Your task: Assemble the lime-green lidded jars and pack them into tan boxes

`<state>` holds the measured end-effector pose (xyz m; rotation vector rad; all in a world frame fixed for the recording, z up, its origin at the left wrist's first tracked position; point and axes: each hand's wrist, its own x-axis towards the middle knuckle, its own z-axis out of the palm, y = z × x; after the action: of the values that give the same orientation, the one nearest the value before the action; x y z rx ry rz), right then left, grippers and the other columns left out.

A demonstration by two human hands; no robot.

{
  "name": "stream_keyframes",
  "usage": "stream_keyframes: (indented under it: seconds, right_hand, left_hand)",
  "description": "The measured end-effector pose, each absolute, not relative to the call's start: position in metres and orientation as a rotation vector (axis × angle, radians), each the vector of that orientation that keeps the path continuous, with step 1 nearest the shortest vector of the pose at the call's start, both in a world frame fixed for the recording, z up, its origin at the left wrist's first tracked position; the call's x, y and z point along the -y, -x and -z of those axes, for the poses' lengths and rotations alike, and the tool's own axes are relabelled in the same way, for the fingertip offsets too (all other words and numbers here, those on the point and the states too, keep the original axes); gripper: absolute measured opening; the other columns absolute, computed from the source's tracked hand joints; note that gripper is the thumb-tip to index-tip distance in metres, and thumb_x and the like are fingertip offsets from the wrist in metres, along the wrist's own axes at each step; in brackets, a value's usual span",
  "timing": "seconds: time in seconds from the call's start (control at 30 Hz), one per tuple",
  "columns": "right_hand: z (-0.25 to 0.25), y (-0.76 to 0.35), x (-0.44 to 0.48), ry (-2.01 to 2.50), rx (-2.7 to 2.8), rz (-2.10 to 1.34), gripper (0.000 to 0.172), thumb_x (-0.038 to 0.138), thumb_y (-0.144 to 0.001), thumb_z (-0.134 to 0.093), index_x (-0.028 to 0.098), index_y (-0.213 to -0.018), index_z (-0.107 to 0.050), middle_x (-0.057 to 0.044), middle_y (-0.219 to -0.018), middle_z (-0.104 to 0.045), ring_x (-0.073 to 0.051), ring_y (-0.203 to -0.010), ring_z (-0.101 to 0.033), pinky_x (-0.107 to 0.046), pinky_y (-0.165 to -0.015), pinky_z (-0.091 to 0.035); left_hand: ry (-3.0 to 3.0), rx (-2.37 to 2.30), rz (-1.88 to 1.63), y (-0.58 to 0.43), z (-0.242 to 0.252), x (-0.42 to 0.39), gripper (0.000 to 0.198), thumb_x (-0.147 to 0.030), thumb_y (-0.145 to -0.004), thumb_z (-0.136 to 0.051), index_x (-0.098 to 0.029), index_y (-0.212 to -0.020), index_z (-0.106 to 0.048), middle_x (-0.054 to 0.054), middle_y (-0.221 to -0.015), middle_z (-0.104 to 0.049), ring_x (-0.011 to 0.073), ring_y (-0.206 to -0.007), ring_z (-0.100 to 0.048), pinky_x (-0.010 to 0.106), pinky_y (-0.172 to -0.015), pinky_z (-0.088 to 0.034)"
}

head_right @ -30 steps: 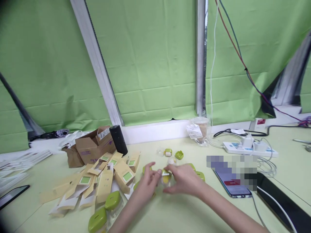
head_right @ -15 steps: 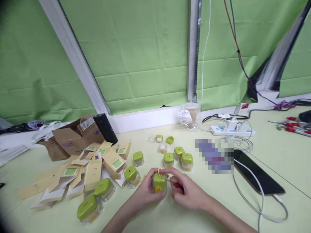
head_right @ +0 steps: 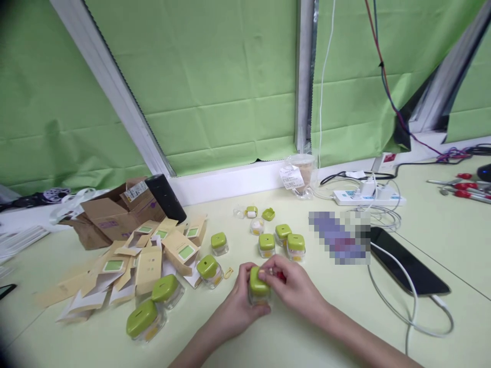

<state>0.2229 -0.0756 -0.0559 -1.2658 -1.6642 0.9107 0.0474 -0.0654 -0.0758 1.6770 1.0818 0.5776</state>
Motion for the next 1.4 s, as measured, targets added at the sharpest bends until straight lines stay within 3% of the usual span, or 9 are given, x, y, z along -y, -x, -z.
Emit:
stream_keyframes:
  seconds: [0.1, 0.23, 0.33, 0.47, 0.63, 0.9, 1.03, 1.17, 1.4]
  right_hand:
    - [0.043, -0.23, 0.072, 1.204, 1.476, -0.858, 0.029, 0.046, -0.08, -0.058, 0.018, -0.08, -0.059, 0.005, -0.057, -0.044, -0.011, -0.052, -0.04, -0.023, -0.048, -0.036]
    - [0.034, -0.232, 0.071, 1.117, 1.43, -1.061, 0.03, 0.046, -0.077, -0.063, 0.017, -0.075, -0.057, 0.003, -0.063, -0.051, -0.011, -0.056, -0.046, -0.023, -0.052, -0.038]
    - [0.035, -0.226, 0.075, 1.058, 1.481, -1.229, 0.03, 0.047, -0.079, -0.061, 0.017, -0.078, -0.057, 0.002, -0.067, -0.055, -0.012, -0.06, -0.051, -0.024, -0.057, -0.042]
    - [0.037, -0.223, 0.082, 1.168, 1.572, -1.024, 0.031, 0.043, -0.09, -0.045, 0.02, -0.111, -0.05, 0.003, -0.067, -0.054, -0.014, -0.063, -0.054, -0.025, -0.06, -0.044]
    - [0.04, -0.23, 0.086, 1.214, 1.988, -0.61, 0.024, 0.031, -0.094, -0.035, 0.022, -0.108, -0.053, -0.004, -0.087, -0.065, -0.017, -0.075, -0.061, -0.028, -0.066, -0.045]
    - [0.045, -0.223, 0.092, 1.226, 2.127, -0.457, 0.023, 0.024, -0.095, -0.035, 0.022, -0.106, -0.055, -0.005, -0.091, -0.067, -0.017, -0.075, -0.064, -0.025, -0.062, -0.045]
    - [0.047, -0.219, 0.095, 1.281, 2.076, -0.516, 0.027, 0.026, -0.095, -0.032, 0.02, -0.117, -0.048, -0.003, -0.079, -0.068, -0.017, -0.066, -0.064, -0.026, -0.059, -0.045]
    - [0.054, -0.218, 0.096, 1.225, 2.189, -0.354, 0.052, 0.013, -0.09, -0.028, 0.02, -0.141, -0.024, -0.005, -0.083, -0.066, -0.019, -0.065, -0.065, -0.027, -0.059, -0.047]
    - [0.06, -0.219, 0.092, 1.101, 2.226, -0.26, 0.064, 0.007, -0.084, -0.027, 0.022, -0.145, -0.018, -0.007, -0.082, -0.063, -0.017, -0.065, -0.063, -0.026, -0.057, -0.049]
  left_hand:
    - [-1.709, -1.092, -0.587, -0.047, 0.071, 0.067, 0.072, -0.021, -0.062, -0.071, -0.02, -0.121, -0.03, 0.013, -0.126, -0.041, 0.0272, -0.121, -0.039, 0.039, -0.099, -0.032]
    - [-1.705, -1.114, -0.681, -0.048, 0.057, 0.07, 0.107, -0.034, -0.048, -0.083, -0.021, -0.133, -0.021, 0.015, -0.141, -0.025, 0.0311, -0.13, -0.025, 0.043, -0.106, -0.025]
    - [-1.554, -0.899, -0.783, -0.051, 0.049, 0.072, 0.077, -0.036, -0.066, -0.074, -0.021, -0.13, -0.033, 0.012, -0.13, -0.044, 0.0254, -0.117, -0.044, 0.038, -0.099, -0.035]
    - [-1.119, -0.686, -0.877, -0.056, 0.045, 0.07, 0.035, -0.041, -0.079, -0.06, -0.014, -0.102, -0.055, 0.009, -0.101, -0.062, 0.0194, -0.091, -0.058, 0.03, -0.079, -0.045]
    - [-0.632, -0.651, -0.939, -0.057, 0.047, 0.062, 0.03, -0.044, -0.084, -0.052, -0.016, -0.092, -0.05, 0.004, -0.083, -0.064, 0.0103, -0.059, -0.059, 0.025, -0.061, -0.047]
    - [-0.633, -0.637, -0.978, -0.059, 0.055, 0.066, 0.027, -0.042, -0.082, -0.057, -0.019, -0.081, -0.044, -0.005, -0.067, -0.052, 0.0062, -0.053, -0.049, 0.019, -0.049, -0.037]
    - [-0.702, -0.631, -0.925, -0.06, 0.057, 0.074, 0.024, -0.033, -0.081, -0.063, -0.019, -0.088, -0.044, -0.004, -0.075, -0.052, 0.0061, -0.058, -0.049, 0.02, -0.055, -0.038]
    - [-0.728, -0.55, -0.967, -0.063, 0.059, 0.078, 0.019, -0.03, -0.083, -0.059, -0.019, -0.089, -0.045, -0.003, -0.077, -0.052, 0.0082, -0.064, -0.05, 0.023, -0.062, -0.041]
    - [-0.662, -0.479, -1.047, -0.071, 0.058, 0.084, 0.012, -0.023, -0.083, -0.059, -0.017, -0.09, -0.05, 0.0, -0.083, -0.056, 0.0103, -0.075, -0.053, 0.026, -0.074, -0.043]
